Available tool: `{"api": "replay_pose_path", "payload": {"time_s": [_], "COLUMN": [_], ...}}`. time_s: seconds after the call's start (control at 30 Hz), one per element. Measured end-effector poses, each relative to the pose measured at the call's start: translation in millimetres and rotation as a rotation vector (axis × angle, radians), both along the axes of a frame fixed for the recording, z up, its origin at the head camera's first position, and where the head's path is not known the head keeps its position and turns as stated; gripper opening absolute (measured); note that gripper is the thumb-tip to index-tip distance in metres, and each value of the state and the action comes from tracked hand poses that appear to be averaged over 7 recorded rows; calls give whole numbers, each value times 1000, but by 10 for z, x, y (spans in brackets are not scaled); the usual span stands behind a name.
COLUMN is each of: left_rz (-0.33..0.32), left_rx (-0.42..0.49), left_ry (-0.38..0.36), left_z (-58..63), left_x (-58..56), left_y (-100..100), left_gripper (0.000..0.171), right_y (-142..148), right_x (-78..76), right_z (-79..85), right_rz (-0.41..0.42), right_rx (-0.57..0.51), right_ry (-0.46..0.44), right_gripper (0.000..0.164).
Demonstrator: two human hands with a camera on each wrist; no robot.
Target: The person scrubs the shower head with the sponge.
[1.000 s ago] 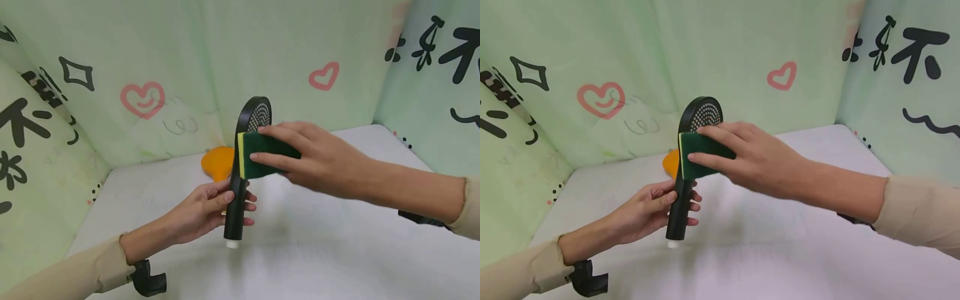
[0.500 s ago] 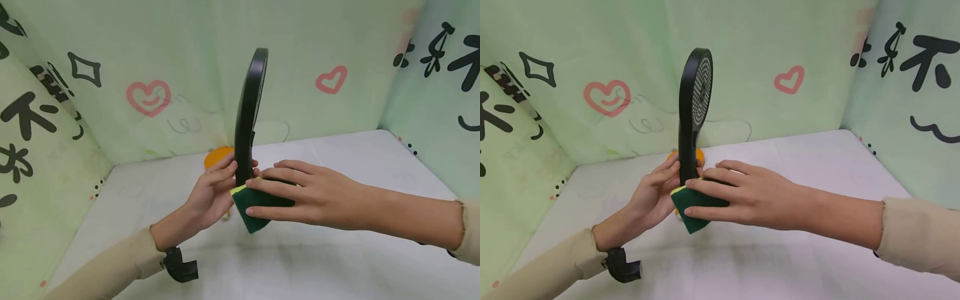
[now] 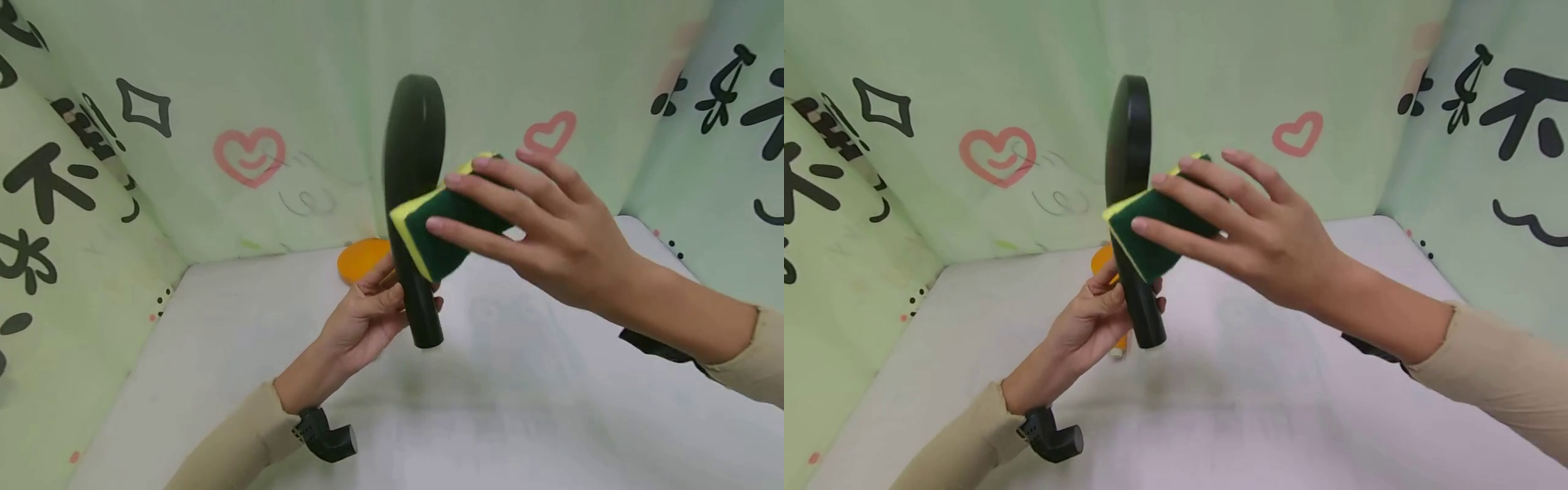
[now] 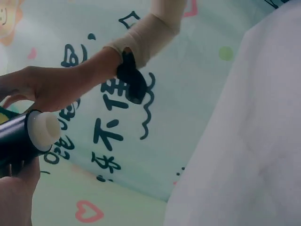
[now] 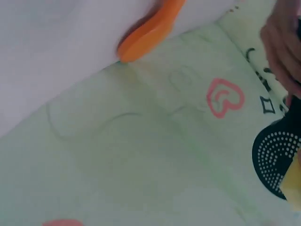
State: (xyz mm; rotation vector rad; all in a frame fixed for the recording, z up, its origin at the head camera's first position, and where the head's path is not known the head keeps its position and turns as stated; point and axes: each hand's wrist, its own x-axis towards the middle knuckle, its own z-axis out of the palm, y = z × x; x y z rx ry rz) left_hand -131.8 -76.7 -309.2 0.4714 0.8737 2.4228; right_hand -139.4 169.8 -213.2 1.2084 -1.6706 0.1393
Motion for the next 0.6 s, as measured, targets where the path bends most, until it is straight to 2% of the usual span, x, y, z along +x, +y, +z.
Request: {"api": "replay_pose_path", "payload": {"time_s": [0.07, 0.13, 0.23, 0.3, 0.33, 0.47, 0.53, 0.6], "left_rz": [46, 90, 156, 212, 242, 328, 324, 291], "left_rx": [26, 47, 70, 88, 97, 78, 42, -3], "left_ry": [-16, -42, -68, -81, -80, -100, -117, -124], "left_z": [23, 47, 69, 74, 74, 48, 13, -32], "left_x": [-1, -5, -31, -66, -87, -126, -94, -33], "left_y": [17, 29, 57, 76, 84, 92, 90, 94], "left_gripper": [51, 54, 52, 47, 44, 34, 42, 46], "right_y": [-34, -61, -104, -128, -144, -202, -221, -223], "right_x": [-39, -32, 16, 74, 106, 217, 233, 208], "right_z": [-25, -70, -172, -253, -296, -430, -441, -408], "right_rz": [11, 48, 83, 84, 77, 64, 64, 39], "right_rx": [-107, -142, -74, -3, 28, 74, 76, 44], "right_ry": [-46, -180, -348, -416, -424, -315, -271, -251], "right_gripper": [57, 64, 69, 70, 71, 59, 55, 57]}}
